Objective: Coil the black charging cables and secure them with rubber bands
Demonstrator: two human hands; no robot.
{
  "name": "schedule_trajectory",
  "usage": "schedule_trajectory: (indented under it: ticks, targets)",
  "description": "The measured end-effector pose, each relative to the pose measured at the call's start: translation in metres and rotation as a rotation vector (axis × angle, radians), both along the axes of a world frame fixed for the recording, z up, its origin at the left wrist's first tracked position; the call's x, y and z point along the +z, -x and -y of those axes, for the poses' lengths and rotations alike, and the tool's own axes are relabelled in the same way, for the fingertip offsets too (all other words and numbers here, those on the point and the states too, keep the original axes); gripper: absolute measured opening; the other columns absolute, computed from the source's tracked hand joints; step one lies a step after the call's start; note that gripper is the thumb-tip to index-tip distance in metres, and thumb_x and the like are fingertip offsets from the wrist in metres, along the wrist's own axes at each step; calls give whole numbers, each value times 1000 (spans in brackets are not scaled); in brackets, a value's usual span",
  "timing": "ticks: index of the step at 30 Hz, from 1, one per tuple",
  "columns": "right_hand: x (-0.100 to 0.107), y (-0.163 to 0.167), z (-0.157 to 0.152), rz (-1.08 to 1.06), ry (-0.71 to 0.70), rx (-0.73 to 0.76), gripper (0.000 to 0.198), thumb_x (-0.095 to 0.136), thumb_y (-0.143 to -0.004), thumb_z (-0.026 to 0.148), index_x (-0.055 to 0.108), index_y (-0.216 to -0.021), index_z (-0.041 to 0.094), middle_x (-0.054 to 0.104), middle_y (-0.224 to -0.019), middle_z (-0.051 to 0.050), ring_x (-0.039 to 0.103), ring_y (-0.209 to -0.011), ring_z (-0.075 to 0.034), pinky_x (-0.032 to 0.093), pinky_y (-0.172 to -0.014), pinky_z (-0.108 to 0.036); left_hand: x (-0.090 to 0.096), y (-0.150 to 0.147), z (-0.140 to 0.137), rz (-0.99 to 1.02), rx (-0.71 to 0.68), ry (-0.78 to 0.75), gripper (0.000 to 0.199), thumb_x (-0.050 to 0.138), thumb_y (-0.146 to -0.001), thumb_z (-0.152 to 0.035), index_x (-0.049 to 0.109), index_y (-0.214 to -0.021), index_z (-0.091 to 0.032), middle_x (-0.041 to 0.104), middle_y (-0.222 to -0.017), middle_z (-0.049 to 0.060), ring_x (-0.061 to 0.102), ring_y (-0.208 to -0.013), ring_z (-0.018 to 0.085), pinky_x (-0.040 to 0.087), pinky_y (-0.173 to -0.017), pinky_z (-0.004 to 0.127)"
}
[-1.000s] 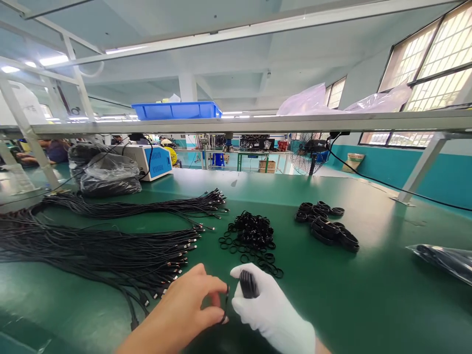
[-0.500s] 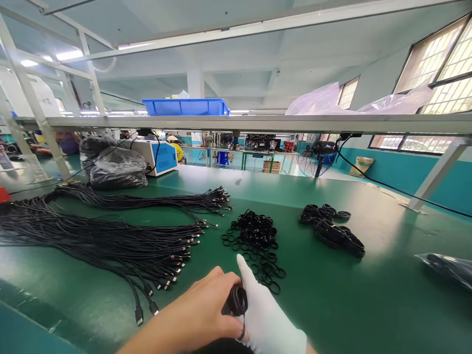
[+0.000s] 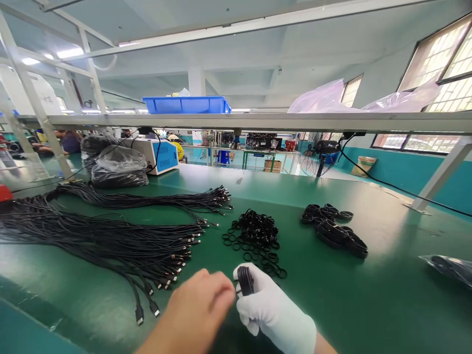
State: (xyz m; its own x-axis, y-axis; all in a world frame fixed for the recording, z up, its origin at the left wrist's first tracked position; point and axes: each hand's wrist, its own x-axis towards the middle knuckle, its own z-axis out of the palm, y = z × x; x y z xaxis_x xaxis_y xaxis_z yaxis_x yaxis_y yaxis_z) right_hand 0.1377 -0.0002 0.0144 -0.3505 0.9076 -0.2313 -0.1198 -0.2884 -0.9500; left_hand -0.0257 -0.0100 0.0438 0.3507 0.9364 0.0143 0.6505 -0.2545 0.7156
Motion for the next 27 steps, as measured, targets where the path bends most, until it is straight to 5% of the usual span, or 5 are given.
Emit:
schedule_trajectory:
  ticks: [3, 8, 14, 21, 27]
  targets:
    - [6, -7, 3, 26, -163, 1, 40, 47, -47, 1, 45, -82, 20, 40, -58, 10, 33, -44, -3, 21, -39, -16, -4, -12, 18, -118, -24, -175, 20, 51, -79, -30, 70, -80, -28, 68, -75, 8, 56, -73, 27, 36, -60, 31]
    - [5, -14, 10, -236, -84, 210, 47, 63, -48, 6, 49, -90, 21, 57, -103, -2, 49, -45, -5, 32, -38, -19, -6, -12, 1, -167, -88, 124, 28, 42, -77, -19, 66, -63, -24, 67, -65, 4, 58, -65, 23, 37, -61, 31]
    - [-9, -11, 3, -558, -57, 306, 53, 73, -55, 25, 39, -96, 22, 59, -56, 4, 43, -35, -7, 27, -35, -16, 0, -1, -14, 402, -86, 350, 11, 50, -73, -18, 59, -80, -19, 66, -78, 0, 55, -69, 15, 40, -55, 21]
    - [-15, -7, 4, -587, -56, 319, 48, 68, -62, 21, 38, -99, 22, 62, -57, 1, 47, -38, -7, 29, -39, -14, -16, -25, -11, 775, 48, 364, 13, 64, -68, -20, 52, -73, -17, 61, -66, -2, 50, -58, 11, 39, -54, 21]
    - [-17, -13, 1, -593, 16, 276, 69, 64, -61, 20, 36, -124, 16, 65, -66, -4, 54, -45, -10, 36, -44, -18, -19, -19, -14, 652, 188, 211, 20, 61, -68, -19, 58, -88, -19, 63, -84, 2, 53, -68, 15, 43, -61, 25]
